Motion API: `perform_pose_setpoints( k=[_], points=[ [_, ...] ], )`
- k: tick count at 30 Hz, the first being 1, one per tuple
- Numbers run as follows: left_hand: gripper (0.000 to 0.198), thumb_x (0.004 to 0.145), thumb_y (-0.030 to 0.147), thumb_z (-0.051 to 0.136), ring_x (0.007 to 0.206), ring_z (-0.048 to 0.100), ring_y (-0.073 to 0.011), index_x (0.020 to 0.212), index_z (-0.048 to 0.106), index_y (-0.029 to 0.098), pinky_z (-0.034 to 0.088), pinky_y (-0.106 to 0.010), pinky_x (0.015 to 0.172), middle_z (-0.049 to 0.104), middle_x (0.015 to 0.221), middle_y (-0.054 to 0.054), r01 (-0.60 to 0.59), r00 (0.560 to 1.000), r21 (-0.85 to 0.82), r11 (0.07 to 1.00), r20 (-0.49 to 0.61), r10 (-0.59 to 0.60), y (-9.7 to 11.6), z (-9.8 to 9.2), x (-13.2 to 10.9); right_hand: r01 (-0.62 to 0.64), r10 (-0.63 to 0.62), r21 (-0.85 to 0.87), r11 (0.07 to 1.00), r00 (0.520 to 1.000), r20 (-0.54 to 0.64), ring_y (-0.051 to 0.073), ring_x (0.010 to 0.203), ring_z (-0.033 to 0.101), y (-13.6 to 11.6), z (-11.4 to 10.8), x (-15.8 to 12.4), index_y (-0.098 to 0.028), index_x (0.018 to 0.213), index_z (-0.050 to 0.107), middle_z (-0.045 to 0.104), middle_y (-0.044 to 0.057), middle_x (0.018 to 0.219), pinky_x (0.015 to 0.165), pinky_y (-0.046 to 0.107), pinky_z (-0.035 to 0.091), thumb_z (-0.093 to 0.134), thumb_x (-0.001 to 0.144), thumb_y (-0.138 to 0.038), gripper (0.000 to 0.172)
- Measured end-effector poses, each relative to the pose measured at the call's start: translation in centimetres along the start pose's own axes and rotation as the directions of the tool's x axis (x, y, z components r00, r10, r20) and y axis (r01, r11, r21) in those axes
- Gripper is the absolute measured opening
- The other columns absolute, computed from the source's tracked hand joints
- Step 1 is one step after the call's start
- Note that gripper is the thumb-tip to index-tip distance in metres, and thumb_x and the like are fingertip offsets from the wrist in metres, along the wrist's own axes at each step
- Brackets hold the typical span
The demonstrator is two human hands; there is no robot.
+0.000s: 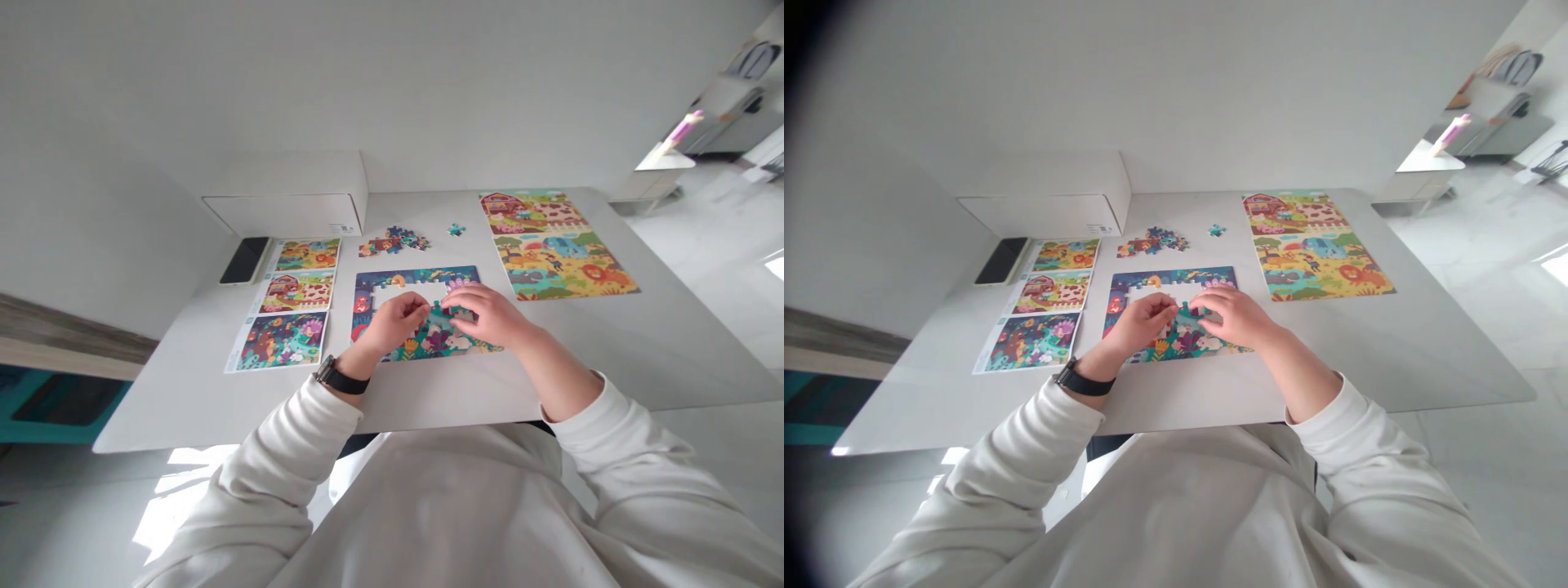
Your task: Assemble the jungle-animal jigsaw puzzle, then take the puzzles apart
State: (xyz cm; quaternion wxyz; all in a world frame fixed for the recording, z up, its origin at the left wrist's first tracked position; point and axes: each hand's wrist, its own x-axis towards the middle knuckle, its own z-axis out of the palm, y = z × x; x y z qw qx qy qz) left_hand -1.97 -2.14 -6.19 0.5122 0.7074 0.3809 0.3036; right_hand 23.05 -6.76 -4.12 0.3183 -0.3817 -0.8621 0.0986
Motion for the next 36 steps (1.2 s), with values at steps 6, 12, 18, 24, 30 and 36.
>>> perform_pose_setpoints(
  k=[6, 12, 18, 24, 30, 36],
  points=[
    [0.029, 0.096, 0.048, 0.063, 0.055, 0.053, -0.0098, 0.094, 0.064, 0.019, 0.043, -0.022, 0.056, 0.059, 0.066, 0.005, 0.025, 1.0, -0.006, 1.0, 0.008, -0.025, 0.5, 0.2, -0.2, 0.023, -0.024, 0.006, 1.0, 0.998, 0.058, 0.028, 0.123, 0.072, -0.4, -0.5, -0.3, -0.029, 0.128, 0.073, 0.076, 0.009, 0.131, 0.11, 0.047, 0.058, 0.078, 0.094, -0.025, 0.035],
    [0.028, 0.097, 0.041, 0.065, 0.064, 0.06, -0.0123, 0.114, 0.071, 0.02, 0.046, -0.025, 0.063, 0.073, 0.081, 0.0, -0.033, 0.999, 0.193, 0.981, 0.002, 0.033, 0.5, 0.2, -0.4, -0.002, 0.004, -0.037, 0.999, 0.998, 0.067, 0.027, 0.12, 0.074, 0.9, -1.2, -1.8, -0.029, 0.123, 0.077, 0.078, 0.008, 0.13, 0.107, 0.045, 0.059, 0.076, 0.093, -0.022, 0.03],
    [0.024, 0.095, 0.031, 0.072, 0.082, 0.068, -0.0173, 0.118, 0.074, 0.023, 0.053, -0.03, 0.08, 0.076, 0.096, -0.002, -0.179, 0.983, 0.475, 0.862, 0.051, 0.176, 0.7, 0.5, -0.9, -0.087, 0.089, -0.024, 0.996, 0.982, 0.164, 0.029, 0.115, 0.075, 3.7, -2.9, -4.1, -0.028, 0.112, 0.082, 0.081, 0.008, 0.123, 0.101, 0.046, 0.059, 0.08, 0.093, -0.029, 0.02],
    [0.018, 0.099, 0.028, 0.07, 0.102, 0.07, -0.0226, 0.115, 0.076, 0.022, 0.056, -0.036, 0.095, 0.074, 0.108, -0.007, -0.365, 0.931, 0.511, 0.778, 0.202, 0.304, 0.3, 0.7, -1.1, -0.092, 0.092, -0.007, 0.996, 0.973, 0.21, 0.029, 0.116, 0.075, 4.6, -2.7, -4.5, -0.028, 0.111, 0.084, 0.081, 0.009, 0.125, 0.101, 0.045, 0.057, 0.081, 0.093, -0.031, 0.018],
    [0.025, 0.096, 0.028, 0.074, 0.113, 0.069, -0.027, 0.12, 0.08, 0.025, 0.054, -0.044, 0.108, 0.073, 0.122, -0.01, -0.424, 0.905, 0.537, 0.73, 0.276, 0.322, 0.1, 0.8, -1.0, -0.101, 0.095, 0.019, 0.995, 0.974, 0.206, 0.028, 0.117, 0.076, 4.1, -2.8, -4.1, -0.029, 0.11, 0.085, 0.082, 0.008, 0.126, 0.104, 0.045, 0.055, 0.081, 0.093, -0.029, 0.018],
    [0.027, 0.094, 0.028, 0.077, 0.118, 0.07, -0.0276, 0.121, 0.082, 0.027, 0.053, -0.045, 0.112, 0.074, 0.127, -0.01, -0.432, 0.898, 0.516, 0.74, 0.316, 0.305, 0.1, 1.0, -0.9, -0.113, 0.102, 0.059, 0.992, 0.98, 0.172, 0.027, 0.118, 0.076, 4.0, -2.8, -4.0, -0.03, 0.112, 0.085, 0.082, 0.006, 0.124, 0.107, 0.044, 0.055, 0.08, 0.093, -0.029, 0.019]
  ],
)
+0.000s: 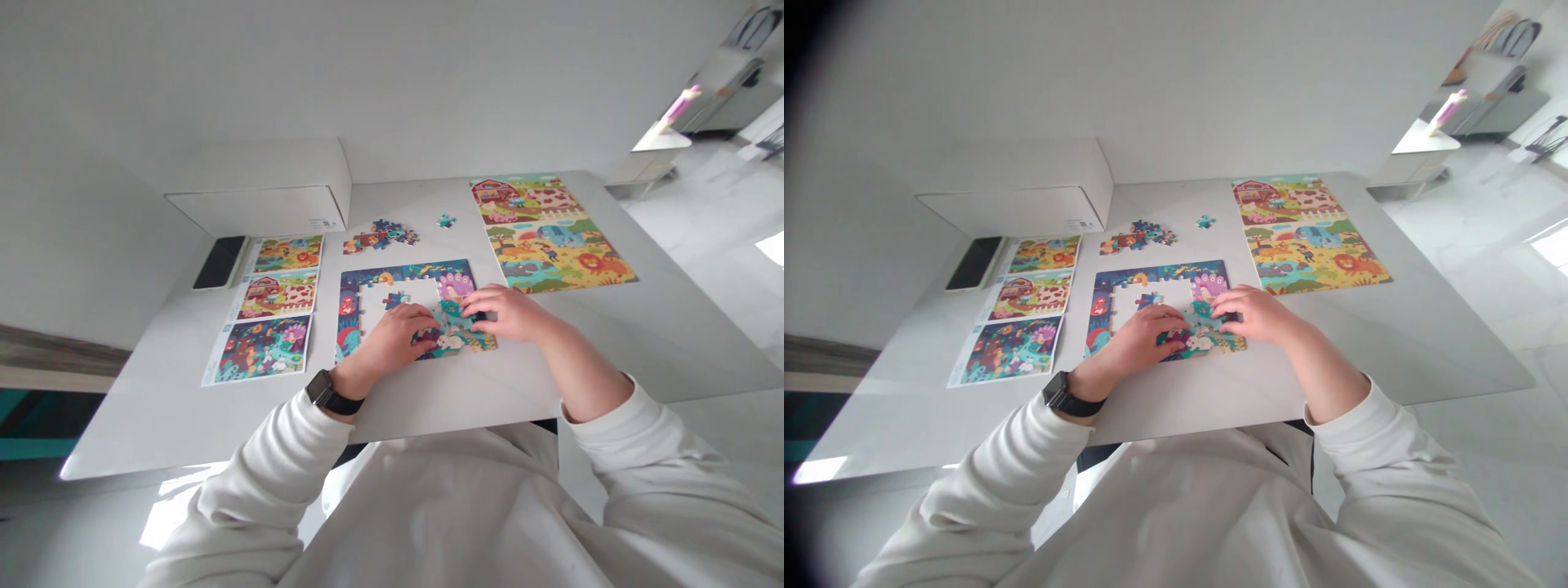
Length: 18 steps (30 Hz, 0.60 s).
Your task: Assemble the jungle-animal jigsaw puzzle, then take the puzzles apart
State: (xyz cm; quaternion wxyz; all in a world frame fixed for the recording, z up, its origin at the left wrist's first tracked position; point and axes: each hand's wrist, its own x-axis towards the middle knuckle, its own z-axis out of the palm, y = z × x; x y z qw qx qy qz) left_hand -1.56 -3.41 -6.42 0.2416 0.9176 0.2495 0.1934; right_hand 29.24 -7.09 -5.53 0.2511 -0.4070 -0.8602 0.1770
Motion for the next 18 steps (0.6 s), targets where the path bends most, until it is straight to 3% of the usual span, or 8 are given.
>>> perform_pose_setpoints(
  k=[6, 18],
  points=[
    [0.024, 0.094, 0.027, 0.077, 0.118, 0.07, -0.0281, 0.117, 0.083, 0.027, 0.053, -0.046, 0.113, 0.075, 0.128, -0.009, 0.005, 1.0, 0.0, 1.0, 0.015, -0.005, -0.03, -0.03, -0.05, 0.005, -0.005, 0.006, 1.0, 1.0, -0.029, 0.027, 0.118, 0.075, 0.19, 0.04, -0.06, -0.029, 0.113, 0.084, 0.082, 0.007, 0.125, 0.106, 0.044, 0.055, 0.08, 0.095, -0.033, 0.019],
    [0.024, 0.095, 0.026, 0.076, 0.119, 0.069, -0.0288, 0.118, 0.082, 0.026, 0.051, -0.047, 0.114, 0.075, 0.128, -0.009, 0.003, 1.0, 0.0, 1.0, 0.022, -0.003, 0.08, -0.01, 0.03, -0.017, 0.019, -0.038, 0.999, 0.999, 0.041, 0.028, 0.119, 0.075, 0.19, 0.56, 0.09, -0.031, 0.111, 0.086, 0.082, 0.006, 0.126, 0.105, 0.045, 0.056, 0.081, 0.093, -0.03, 0.019]
  ],
)
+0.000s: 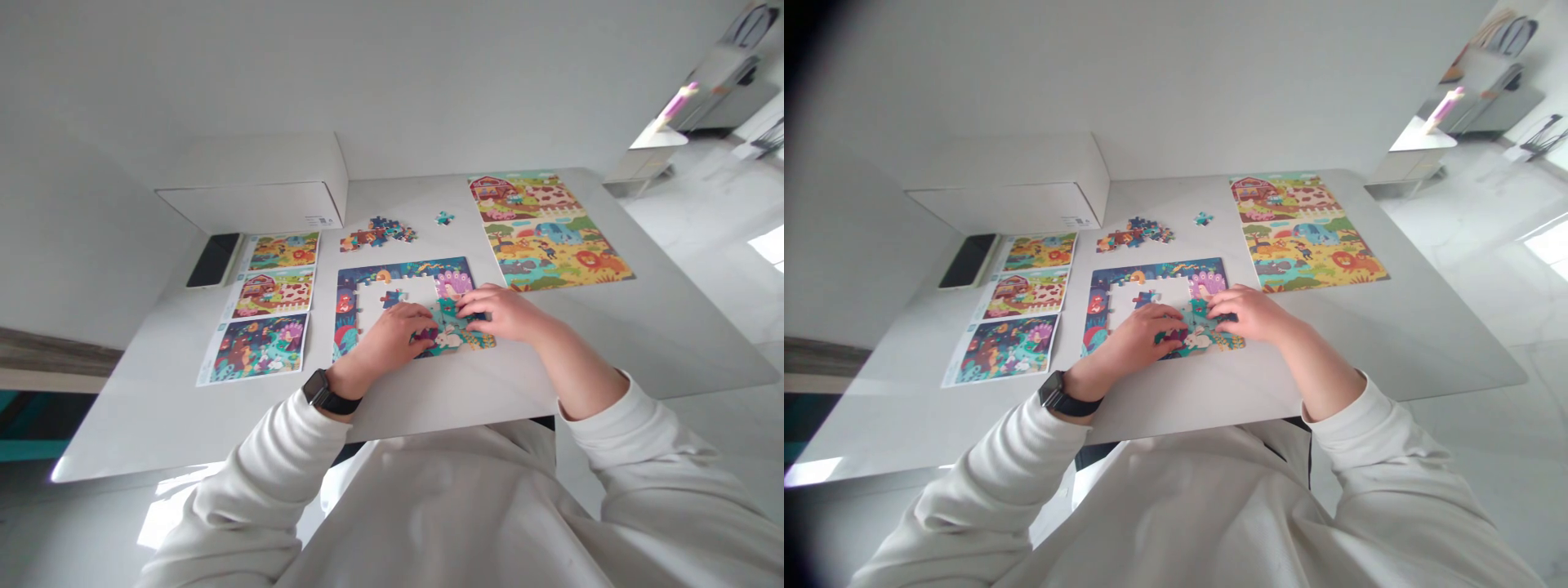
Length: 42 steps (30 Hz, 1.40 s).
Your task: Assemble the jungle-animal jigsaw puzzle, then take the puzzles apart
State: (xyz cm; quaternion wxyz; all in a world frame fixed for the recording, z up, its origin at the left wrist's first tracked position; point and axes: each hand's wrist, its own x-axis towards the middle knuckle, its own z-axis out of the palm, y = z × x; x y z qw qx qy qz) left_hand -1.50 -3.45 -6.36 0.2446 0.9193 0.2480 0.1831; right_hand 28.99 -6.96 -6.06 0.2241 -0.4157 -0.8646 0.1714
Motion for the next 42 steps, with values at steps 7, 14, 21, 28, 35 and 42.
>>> perform_pose_setpoints(
  k=[7, 14, 21, 28, 35, 42],
  points=[
    [0.028, 0.095, 0.028, 0.075, 0.12, 0.069, -0.0292, 0.122, 0.082, 0.027, 0.051, -0.047, 0.114, 0.074, 0.128, -0.01, -0.002, 1.0, 0.008, 1.0, -0.005, 0.002, 0.1, 0.1, 0.0, 0.001, -0.001, -0.015, 1.0, 1.0, 0.004, 0.03, 0.119, 0.075, -0.1, 0.1, 0.1, -0.032, 0.111, 0.087, 0.082, 0.007, 0.124, 0.106, 0.047, 0.057, 0.082, 0.091, -0.026, 0.021],
    [0.033, 0.101, 0.038, 0.068, 0.123, 0.063, -0.0314, 0.131, 0.079, 0.028, 0.048, -0.05, 0.114, 0.07, 0.13, -0.011, 0.019, 1.0, 0.138, 0.99, 0.002, -0.019, 0.6, 0.5, -0.1, -0.031, 0.031, -0.008, 0.999, 0.999, -0.025, 0.029, 0.116, 0.073, -0.4, -0.1, -0.1, -0.031, 0.114, 0.086, 0.08, 0.008, 0.122, 0.104, 0.047, 0.058, 0.079, 0.093, -0.026, 0.023],
    [0.033, 0.102, 0.039, 0.066, 0.122, 0.061, -0.031, 0.132, 0.079, 0.031, 0.048, -0.05, 0.112, 0.067, 0.13, -0.01, 0.033, 0.999, 0.175, 0.984, 0.001, -0.033, 0.9, 0.8, -0.1, -0.102, 0.103, 0.024, 0.995, 0.992, -0.078, 0.024, 0.097, 0.074, -0.3, -0.6, -0.5, -0.03, 0.106, 0.087, 0.077, 0.006, 0.107, 0.089, 0.037, 0.059, 0.077, 0.094, -0.027, 0.016],
    [0.033, 0.104, 0.04, 0.063, 0.121, 0.061, -0.0322, 0.131, 0.079, 0.029, 0.048, -0.052, 0.112, 0.067, 0.129, -0.011, 0.054, 0.998, 0.199, 0.979, 0.004, -0.056, 1.2, 0.8, 0.1, -0.106, 0.106, -0.031, 0.994, 0.994, -0.008, 0.02, 0.088, 0.073, -0.2, 0.0, -0.5, -0.029, 0.104, 0.088, 0.076, 0.005, 0.1, 0.078, 0.033, 0.055, 0.074, 0.096, -0.024, 0.017],
    [0.034, 0.1, 0.042, 0.069, 0.123, 0.06, -0.032, 0.132, 0.078, 0.03, 0.049, -0.052, 0.112, 0.066, 0.13, -0.01, 0.046, 0.999, 0.192, 0.98, 0.002, -0.047, 0.9, 0.8, -0.1, -0.119, 0.118, -0.059, 0.991, 0.993, -0.008, 0.022, 0.092, 0.074, -0.9, -0.1, -0.4, -0.028, 0.103, 0.087, 0.076, 0.005, 0.1, 0.081, 0.034, 0.056, 0.076, 0.094, -0.023, 0.015],
    [0.042, 0.095, 0.042, 0.078, 0.124, 0.061, -0.0333, 0.134, 0.076, 0.028, 0.049, -0.053, 0.114, 0.066, 0.133, -0.011, 0.059, 0.997, 0.19, 0.98, 0.045, -0.068, 1.3, 0.3, -0.1, -0.097, 0.097, -0.052, 0.994, 0.995, -0.009, 0.021, 0.09, 0.075, -1.2, 0.4, -0.1, -0.027, 0.109, 0.086, 0.078, 0.005, 0.101, 0.079, 0.032, 0.056, 0.076, 0.094, -0.023, 0.019]
  ],
)
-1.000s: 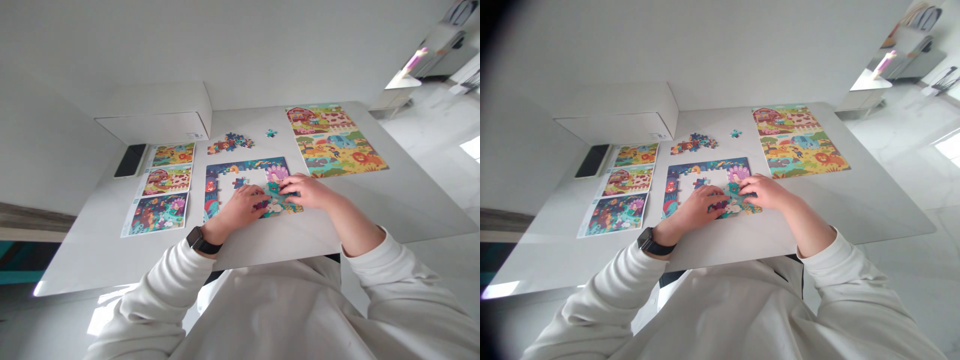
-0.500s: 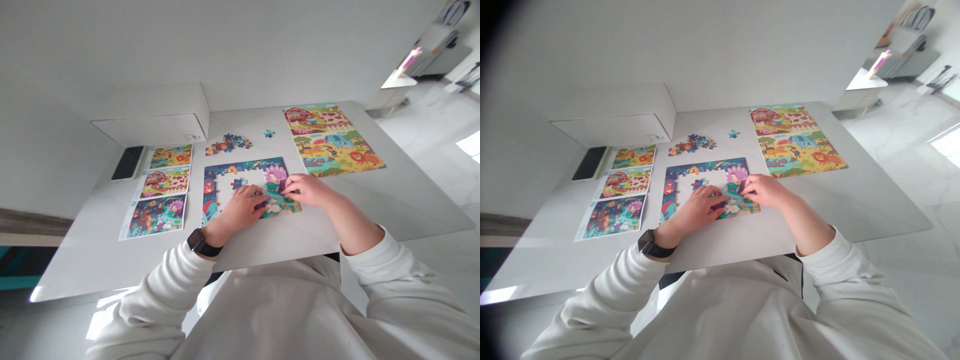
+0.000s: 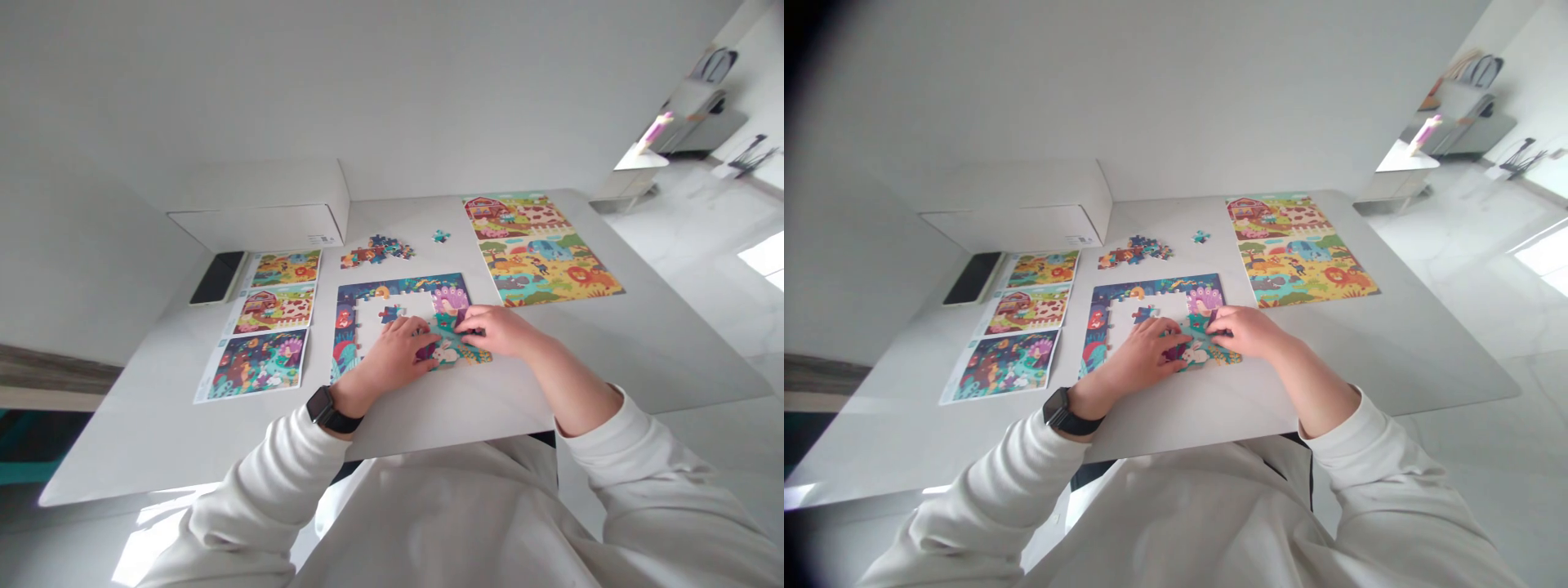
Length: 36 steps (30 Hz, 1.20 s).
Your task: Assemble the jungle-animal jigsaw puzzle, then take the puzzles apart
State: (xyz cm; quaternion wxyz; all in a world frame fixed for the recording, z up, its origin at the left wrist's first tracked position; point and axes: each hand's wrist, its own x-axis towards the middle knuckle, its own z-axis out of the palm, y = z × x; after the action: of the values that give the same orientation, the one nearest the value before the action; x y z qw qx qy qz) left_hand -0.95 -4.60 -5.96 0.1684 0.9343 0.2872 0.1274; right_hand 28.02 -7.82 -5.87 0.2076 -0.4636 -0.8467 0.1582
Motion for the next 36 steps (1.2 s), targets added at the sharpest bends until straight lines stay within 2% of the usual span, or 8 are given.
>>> perform_pose_setpoints(
  k=[5, 10, 17, 22, 26, 30, 32, 36],
  points=[
    [0.044, 0.095, 0.043, 0.078, 0.127, 0.06, -0.0328, 0.136, 0.074, 0.028, 0.048, -0.052, 0.114, 0.066, 0.134, -0.01, 0.009, 1.0, 0.024, 1.0, 0.011, -0.009, 0.2, -0.1, 0.0, -0.018, 0.019, 0.027, 0.999, 1.0, -0.024, 0.018, 0.081, 0.073, 0.0, 0.1, 0.1, -0.027, 0.104, 0.087, 0.079, 0.004, 0.095, 0.074, 0.029, 0.053, 0.075, 0.095, -0.021, 0.016],
    [0.045, 0.097, 0.043, 0.075, 0.13, 0.06, -0.033, 0.139, 0.073, 0.026, 0.049, -0.051, 0.113, 0.065, 0.138, -0.011, 0.008, 1.0, 0.055, 0.998, 0.027, -0.009, 0.3, -0.1, -0.2, -0.041, 0.041, 0.055, 0.998, 0.999, 0.003, 0.017, 0.079, 0.073, 0.2, 0.2, 0.2, -0.027, 0.099, 0.088, 0.08, 0.003, 0.094, 0.073, 0.028, 0.052, 0.076, 0.094, -0.019, 0.016],
    [0.042, 0.101, 0.045, 0.07, 0.13, 0.058, -0.0333, 0.139, 0.073, 0.029, 0.048, -0.052, 0.114, 0.064, 0.137, -0.011, -0.029, 0.999, 0.077, 0.997, -0.019, 0.031, 0.2, 0.4, -0.4, 0.018, -0.019, 0.078, 0.997, 1.0, 0.002, 0.017, 0.079, 0.073, 0.3, 0.6, 0.3, -0.028, 0.099, 0.089, 0.079, 0.003, 0.09, 0.073, 0.028, 0.052, 0.074, 0.097, -0.024, 0.016],
    [0.038, 0.101, 0.042, 0.07, 0.127, 0.061, -0.0333, 0.135, 0.074, 0.026, 0.05, -0.052, 0.113, 0.067, 0.133, -0.012, -0.018, 0.999, 0.04, 0.999, -0.044, 0.02, 0.2, 0.5, -0.3, 0.024, -0.025, 0.088, 0.996, 1.0, 0.006, 0.017, 0.08, 0.073, 0.4, 1.0, 0.4, -0.028, 0.099, 0.089, 0.079, 0.004, 0.092, 0.074, 0.028, 0.053, 0.073, 0.098, -0.026, 0.016],
    [0.029, 0.102, 0.031, 0.067, 0.119, 0.067, -0.0283, 0.128, 0.072, 0.021, 0.053, -0.046, 0.11, 0.071, 0.125, -0.011, -0.005, 0.988, -0.072, 0.997, -0.154, -0.006, -1.0, -0.3, 0.0, -0.017, 0.027, 0.089, 0.996, 0.994, -0.109, 0.018, 0.079, 0.072, 0.5, 0.4, 0.8, -0.028, 0.101, 0.087, 0.081, 0.004, 0.093, 0.073, 0.03, 0.052, 0.07, 0.101, -0.031, 0.017],
    [0.017, 0.103, 0.024, 0.061, 0.116, 0.069, -0.0279, 0.115, 0.072, 0.02, 0.055, -0.047, 0.108, 0.074, 0.116, -0.01, 0.097, 0.954, -0.077, 0.992, -0.277, -0.115, -3.0, -1.5, -0.1, -0.1, 0.112, 0.065, 0.993, 0.969, -0.219, 0.019, 0.075, 0.07, 1.0, -1.2, 1.7, -0.026, 0.1, 0.086, 0.081, 0.005, 0.091, 0.071, 0.031, 0.052, 0.067, 0.103, -0.037, 0.022],
    [0.019, 0.102, 0.021, 0.059, 0.118, 0.069, -0.0292, 0.115, 0.072, 0.019, 0.055, -0.048, 0.109, 0.075, 0.118, -0.012, 0.161, 0.947, -0.043, 0.986, -0.276, -0.167, -3.9, -2.0, -0.3, -0.126, 0.134, 0.052, 0.991, 0.967, -0.218, 0.02, 0.076, 0.071, 1.3, -2.0, 2.3, -0.025, 0.098, 0.085, 0.082, 0.005, 0.092, 0.072, 0.032, 0.053, 0.066, 0.102, -0.039, 0.024],
    [0.033, 0.096, 0.011, 0.06, 0.129, 0.067, -0.0305, 0.126, 0.073, 0.017, 0.053, -0.05, 0.117, 0.073, 0.133, -0.014, 0.246, 0.951, 0.023, 0.969, -0.2, -0.237, -5.2, -2.0, -0.7, -0.17, 0.167, 0.0, 0.985, 0.967, -0.191, 0.021, 0.078, 0.072, 2.2, -3.0, 3.9, -0.026, 0.095, 0.085, 0.083, 0.006, 0.095, 0.074, 0.033, 0.054, 0.065, 0.1, -0.04, 0.025]
  ],
)
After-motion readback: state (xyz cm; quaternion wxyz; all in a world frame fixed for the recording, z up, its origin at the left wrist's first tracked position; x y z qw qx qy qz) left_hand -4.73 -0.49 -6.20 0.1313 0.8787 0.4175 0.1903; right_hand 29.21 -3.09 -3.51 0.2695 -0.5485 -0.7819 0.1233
